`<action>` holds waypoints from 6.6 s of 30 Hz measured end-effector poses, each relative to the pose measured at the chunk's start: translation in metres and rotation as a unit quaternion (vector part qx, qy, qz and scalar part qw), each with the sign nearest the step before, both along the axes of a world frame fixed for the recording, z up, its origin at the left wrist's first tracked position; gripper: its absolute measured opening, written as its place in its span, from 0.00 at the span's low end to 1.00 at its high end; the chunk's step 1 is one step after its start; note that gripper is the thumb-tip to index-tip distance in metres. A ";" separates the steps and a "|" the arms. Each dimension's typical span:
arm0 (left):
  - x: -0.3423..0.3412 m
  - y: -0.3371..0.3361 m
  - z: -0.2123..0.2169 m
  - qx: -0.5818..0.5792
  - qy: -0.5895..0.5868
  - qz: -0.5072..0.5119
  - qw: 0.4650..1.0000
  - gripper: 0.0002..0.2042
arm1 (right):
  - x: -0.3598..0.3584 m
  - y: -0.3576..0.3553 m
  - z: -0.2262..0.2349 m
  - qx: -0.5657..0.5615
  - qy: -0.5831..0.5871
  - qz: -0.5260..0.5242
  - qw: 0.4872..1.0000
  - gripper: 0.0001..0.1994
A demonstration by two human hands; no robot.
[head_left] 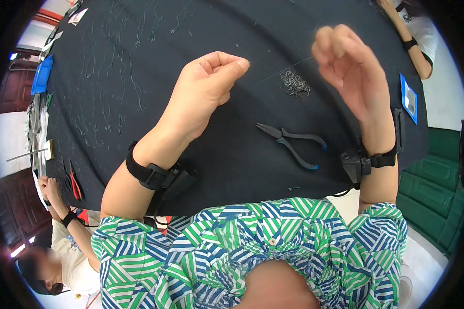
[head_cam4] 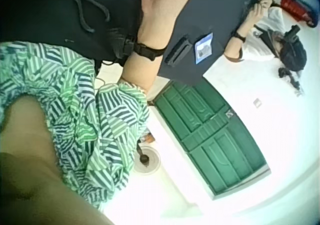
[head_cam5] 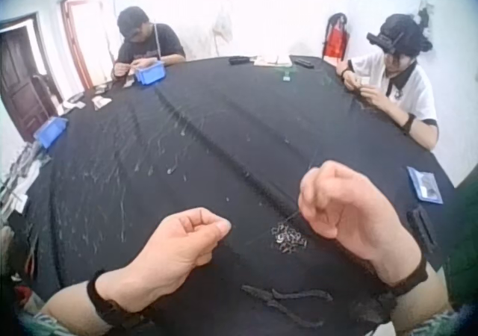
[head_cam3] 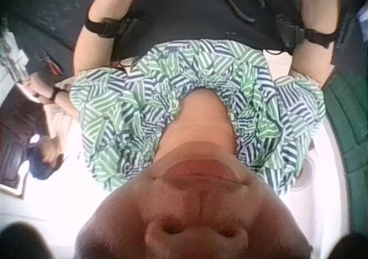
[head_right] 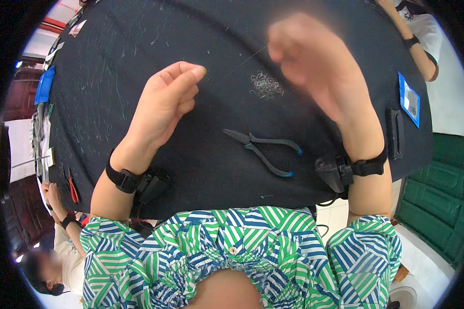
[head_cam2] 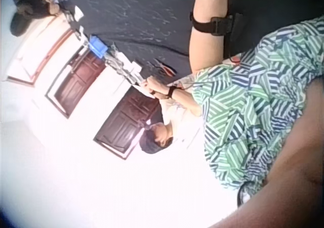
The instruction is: The person threads a fishing line through small metal swivels and uses a pair of pliers to secure components on the line.
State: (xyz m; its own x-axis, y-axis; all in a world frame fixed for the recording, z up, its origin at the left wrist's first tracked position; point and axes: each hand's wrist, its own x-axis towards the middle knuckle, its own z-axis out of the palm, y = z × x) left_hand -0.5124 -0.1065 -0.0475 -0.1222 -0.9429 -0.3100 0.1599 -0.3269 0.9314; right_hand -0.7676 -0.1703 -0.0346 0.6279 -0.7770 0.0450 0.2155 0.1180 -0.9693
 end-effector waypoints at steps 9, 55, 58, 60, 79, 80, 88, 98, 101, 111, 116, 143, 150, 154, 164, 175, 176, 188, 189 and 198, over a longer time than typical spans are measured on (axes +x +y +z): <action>0.001 -0.003 -0.007 0.010 -0.035 -0.023 0.999 0.07 | 0.004 -0.007 0.000 0.157 -0.295 0.113 0.936 0.10; -0.007 0.004 -0.002 -0.089 -0.066 -0.112 0.988 0.09 | 0.033 0.026 -0.002 -0.258 0.256 -0.113 0.925 0.07; -0.006 0.004 -0.003 -0.094 -0.065 -0.110 0.987 0.09 | 0.034 0.027 0.000 -0.275 0.271 -0.109 0.916 0.07; -0.006 0.004 -0.002 -0.094 -0.068 -0.111 0.987 0.09 | 0.034 0.027 0.000 -0.278 0.277 -0.104 0.914 0.07; -0.007 0.004 -0.006 -0.103 -0.077 -0.123 0.984 0.08 | 0.029 0.022 0.002 -0.339 0.289 -0.038 0.894 0.06; -0.007 0.004 -0.008 -0.103 -0.077 -0.123 0.984 0.08 | 0.029 0.021 0.003 -0.346 0.290 -0.031 0.892 0.06; -0.005 0.005 -0.004 -0.106 -0.083 -0.109 0.985 0.07 | 0.030 0.022 -0.003 -0.284 0.264 -0.053 0.920 0.07; -0.007 0.005 -0.004 -0.105 -0.069 -0.108 0.986 0.09 | 0.031 0.021 -0.007 -0.235 0.230 -0.088 0.940 0.08; -0.007 0.005 -0.004 -0.102 -0.076 -0.107 0.986 0.09 | 0.033 0.021 -0.007 -0.228 0.228 -0.086 0.943 0.08; -0.008 0.005 -0.004 -0.091 -0.070 -0.102 0.988 0.10 | 0.033 0.023 -0.006 -0.214 0.241 -0.048 0.945 0.08; -0.008 0.005 -0.004 -0.097 -0.071 -0.108 0.987 0.10 | 0.032 0.022 -0.007 -0.230 0.249 -0.039 0.940 0.08; -0.010 0.011 0.003 -0.078 -0.009 -0.045 0.996 0.05 | 0.048 0.037 -0.011 -0.298 0.267 -0.100 0.911 0.08; -0.010 0.010 0.002 -0.077 -0.022 -0.034 0.996 0.05 | 0.043 0.031 -0.010 -0.355 0.243 -0.133 0.893 0.07; -0.010 0.010 0.002 -0.078 -0.026 -0.037 0.996 0.05 | 0.042 0.030 -0.010 -0.353 0.238 -0.136 0.895 0.06; -0.013 0.011 -0.001 -0.080 -0.080 -0.050 0.992 0.07 | 0.040 0.027 -0.013 -0.350 0.237 -0.122 0.898 0.06; -0.011 0.012 0.003 -0.066 -0.107 -0.066 0.990 0.09 | 0.039 0.026 -0.008 -0.376 0.239 -0.113 0.888 0.09; -0.011 0.012 0.002 -0.067 -0.106 -0.067 0.990 0.09 | 0.040 0.024 -0.012 -0.361 0.195 -0.099 0.907 0.09; -0.011 0.012 0.003 -0.060 0.010 -0.039 0.997 0.07 | 0.044 0.021 -0.024 -0.087 0.103 0.012 0.991 0.10; -0.011 0.013 0.002 -0.059 0.031 -0.039 0.997 0.07 | 0.047 0.023 -0.024 -0.066 0.091 0.011 0.994 0.10; -0.010 0.012 0.001 -0.068 0.067 0.004 0.995 0.07 | 0.057 0.038 -0.028 -0.060 0.060 -0.003 0.996 0.07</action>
